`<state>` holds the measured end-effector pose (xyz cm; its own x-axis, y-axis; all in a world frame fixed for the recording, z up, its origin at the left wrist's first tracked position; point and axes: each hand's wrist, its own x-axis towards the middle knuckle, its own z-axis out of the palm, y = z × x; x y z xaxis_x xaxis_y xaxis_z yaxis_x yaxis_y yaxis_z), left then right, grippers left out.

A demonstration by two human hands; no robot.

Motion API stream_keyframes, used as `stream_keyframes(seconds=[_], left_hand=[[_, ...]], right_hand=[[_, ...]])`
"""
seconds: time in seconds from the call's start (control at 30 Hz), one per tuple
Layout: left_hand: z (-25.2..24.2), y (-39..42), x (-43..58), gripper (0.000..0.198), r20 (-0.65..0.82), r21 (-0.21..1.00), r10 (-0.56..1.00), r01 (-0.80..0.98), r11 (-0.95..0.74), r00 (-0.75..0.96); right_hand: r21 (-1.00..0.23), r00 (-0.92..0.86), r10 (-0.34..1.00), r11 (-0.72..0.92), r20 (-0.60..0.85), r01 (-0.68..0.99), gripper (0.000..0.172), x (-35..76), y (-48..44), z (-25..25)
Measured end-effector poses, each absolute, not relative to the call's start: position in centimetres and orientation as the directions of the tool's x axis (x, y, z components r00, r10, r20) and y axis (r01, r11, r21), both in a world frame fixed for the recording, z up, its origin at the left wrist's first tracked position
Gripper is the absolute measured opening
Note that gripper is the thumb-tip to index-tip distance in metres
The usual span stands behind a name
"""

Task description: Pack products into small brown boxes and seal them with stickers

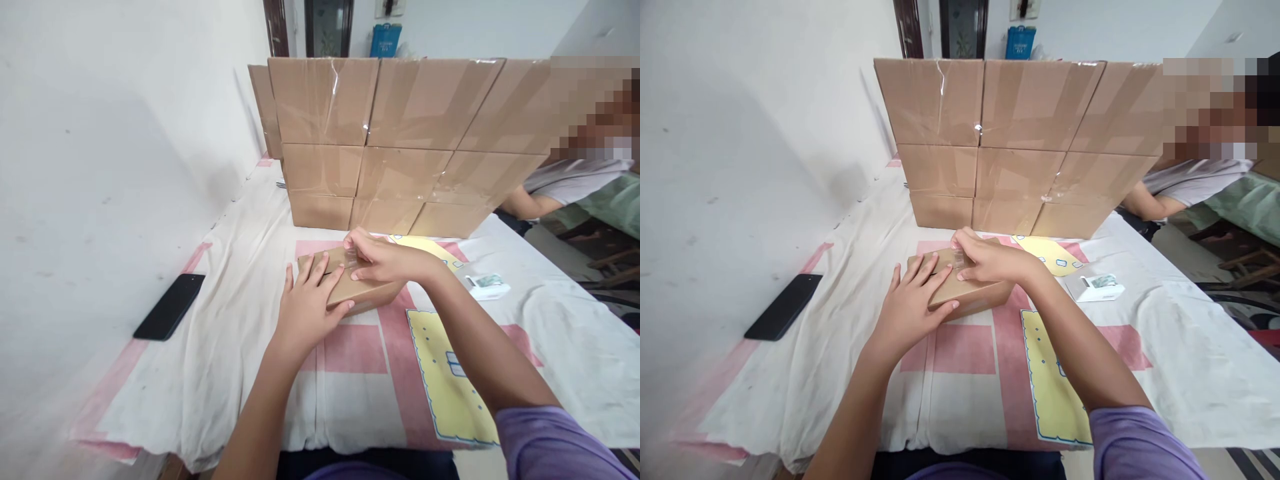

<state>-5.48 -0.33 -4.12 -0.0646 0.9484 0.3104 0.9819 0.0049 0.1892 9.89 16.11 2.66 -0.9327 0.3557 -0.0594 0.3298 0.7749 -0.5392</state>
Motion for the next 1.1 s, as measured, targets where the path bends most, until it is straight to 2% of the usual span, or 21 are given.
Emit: stream_keyframes(seconds=[0.23,0.37,0.43,0.53,0.6,0.8,0.97,1.1], left_hand=[[-4.5,-0.2,-5.7,0.061,0.329,0.183,0.943,0.983,-0.004,-0.057],[-4.5,-0.1,-5.7,0.060,0.323,0.192,0.945,0.981,-0.014,-0.050],[-4.4,-0.1,-5.7,0.060,0.324,0.197,0.944,0.980,-0.012,-0.053],[-4.4,-0.2,-5.6,0.059,0.324,0.202,0.944,0.979,-0.009,-0.058],[-4.5,-0.2,-5.6,0.058,0.330,0.204,0.942,0.979,-0.013,-0.057],[-4.4,-0.2,-5.8,0.062,0.320,0.228,0.946,0.973,-0.019,-0.057],[-4.2,-0.1,-5.7,0.066,0.310,0.235,0.949,0.972,-0.015,-0.061],[-4.2,-0.2,-5.6,0.065,0.315,0.234,0.947,0.972,-0.016,-0.060]], right_hand=[[-0.569,-0.928,0.335,0.737,-0.163,0.366,0.041,9.1,17.3,3.0],[-0.547,-0.918,0.297,0.737,-0.263,0.396,0.049,8.2,18.3,3.1],[-0.518,-0.908,0.282,0.751,-0.308,0.409,0.062,7.8,18.6,3.4],[-0.468,-0.891,0.301,0.768,-0.341,0.438,0.095,7.2,19.1,3.8],[-0.427,-0.876,0.320,0.779,-0.360,0.460,0.104,6.8,19.3,4.1],[-0.398,-0.873,0.315,0.795,-0.374,0.457,0.063,5.7,20.6,4.0],[-0.466,-0.900,0.317,0.775,-0.298,0.427,0.050,5.1,21.7,3.1],[-0.492,-0.891,0.334,0.746,-0.308,0.449,0.042,4.7,21.8,3.3]])
